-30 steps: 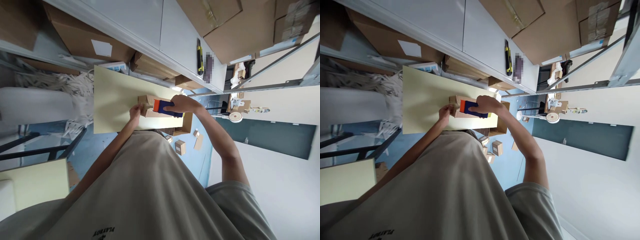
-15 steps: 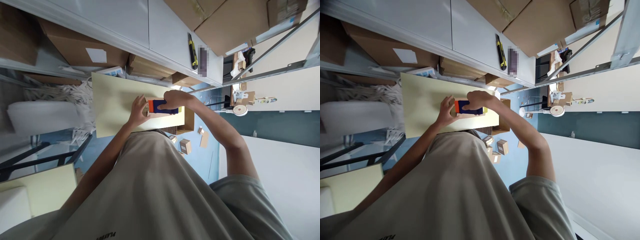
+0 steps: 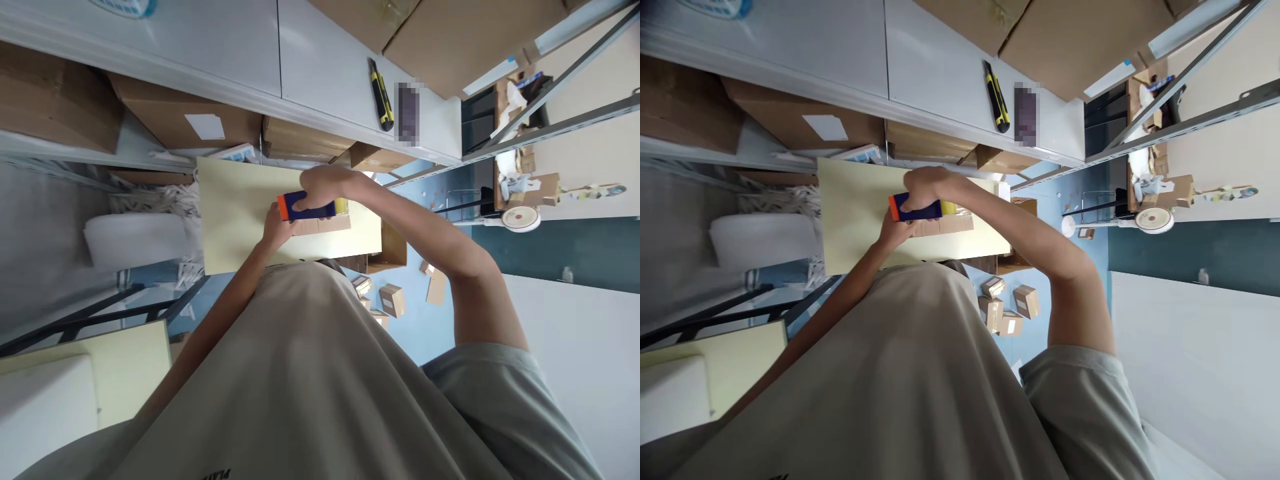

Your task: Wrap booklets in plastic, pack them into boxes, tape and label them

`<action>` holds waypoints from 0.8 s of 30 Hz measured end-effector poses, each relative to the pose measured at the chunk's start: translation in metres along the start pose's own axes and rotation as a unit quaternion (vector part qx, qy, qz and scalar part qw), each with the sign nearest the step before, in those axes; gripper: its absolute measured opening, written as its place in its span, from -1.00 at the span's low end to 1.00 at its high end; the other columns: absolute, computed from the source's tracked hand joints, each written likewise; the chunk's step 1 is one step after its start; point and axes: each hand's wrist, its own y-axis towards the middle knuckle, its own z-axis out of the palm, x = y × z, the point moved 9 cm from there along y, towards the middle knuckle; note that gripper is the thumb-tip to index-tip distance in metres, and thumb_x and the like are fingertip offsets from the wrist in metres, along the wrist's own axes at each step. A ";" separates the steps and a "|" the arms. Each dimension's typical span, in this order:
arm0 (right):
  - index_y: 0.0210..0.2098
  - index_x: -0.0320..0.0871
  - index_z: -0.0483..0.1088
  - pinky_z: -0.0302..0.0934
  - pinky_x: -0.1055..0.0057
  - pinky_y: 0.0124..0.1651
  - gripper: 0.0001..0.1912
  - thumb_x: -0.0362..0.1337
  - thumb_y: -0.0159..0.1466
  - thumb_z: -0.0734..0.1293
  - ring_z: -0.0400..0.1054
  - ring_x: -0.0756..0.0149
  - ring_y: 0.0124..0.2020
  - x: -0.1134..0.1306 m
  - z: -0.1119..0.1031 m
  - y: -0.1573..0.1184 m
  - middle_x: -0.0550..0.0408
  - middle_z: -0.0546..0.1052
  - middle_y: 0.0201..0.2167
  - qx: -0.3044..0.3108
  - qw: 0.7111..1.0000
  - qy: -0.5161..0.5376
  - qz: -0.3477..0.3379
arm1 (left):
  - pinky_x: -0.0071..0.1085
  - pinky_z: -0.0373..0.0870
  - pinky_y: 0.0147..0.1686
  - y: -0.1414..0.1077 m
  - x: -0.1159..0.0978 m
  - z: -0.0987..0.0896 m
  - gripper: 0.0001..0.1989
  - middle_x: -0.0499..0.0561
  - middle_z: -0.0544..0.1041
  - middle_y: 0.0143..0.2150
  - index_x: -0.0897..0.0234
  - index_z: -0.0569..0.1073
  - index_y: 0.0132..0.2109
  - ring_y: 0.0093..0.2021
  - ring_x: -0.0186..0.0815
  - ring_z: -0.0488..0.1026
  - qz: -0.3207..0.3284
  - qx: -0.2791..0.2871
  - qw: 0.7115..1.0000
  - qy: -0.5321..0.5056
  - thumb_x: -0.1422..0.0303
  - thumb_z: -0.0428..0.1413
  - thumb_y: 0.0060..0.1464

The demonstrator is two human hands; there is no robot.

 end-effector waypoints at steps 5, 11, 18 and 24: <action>-0.29 -0.30 0.60 0.41 0.31 -0.02 -0.52 0.08 0.32 0.46 0.58 0.12 -0.15 0.023 -0.008 -0.007 0.08 0.58 -0.44 0.055 0.997 -0.050 -0.024 | 0.01 0.39 0.33 0.002 0.007 -0.001 -0.64 0.28 0.59 0.16 0.26 0.52 0.10 0.28 0.11 0.47 0.011 0.036 0.995 0.089 0.27 0.22 0.17; -0.18 -0.32 0.61 0.38 0.26 0.08 -0.52 0.06 0.35 0.46 0.56 -0.03 0.04 -0.020 -0.010 -0.027 -0.05 0.63 -0.21 0.071 0.994 -0.078 0.034 | 0.01 0.36 0.39 -0.004 0.002 -0.002 -0.63 0.30 0.50 0.32 0.29 0.52 0.10 0.32 0.10 0.45 0.026 0.073 0.980 0.185 0.35 0.20 0.14; -0.22 -0.31 0.61 0.37 0.30 -0.03 -0.43 0.18 0.36 0.44 0.59 -0.02 -0.02 -0.069 0.016 -0.032 -0.06 0.63 -0.25 0.068 0.997 -0.026 0.015 | -0.07 0.51 0.31 -0.020 -0.007 0.001 -0.59 0.21 0.32 0.49 0.22 0.47 0.23 0.44 -0.04 0.37 0.016 0.128 0.982 0.138 0.21 0.13 0.30; -0.28 -0.29 0.61 0.37 0.31 -0.10 -0.35 0.28 0.33 0.44 0.61 0.02 -0.14 -0.132 0.025 -0.055 -0.05 0.64 -0.34 0.073 0.997 0.010 -0.019 | -0.03 0.48 0.35 -0.024 -0.018 0.002 -0.57 0.17 0.27 0.55 0.16 0.45 0.25 0.50 -0.03 0.31 -0.001 0.165 0.970 0.178 0.14 0.14 0.32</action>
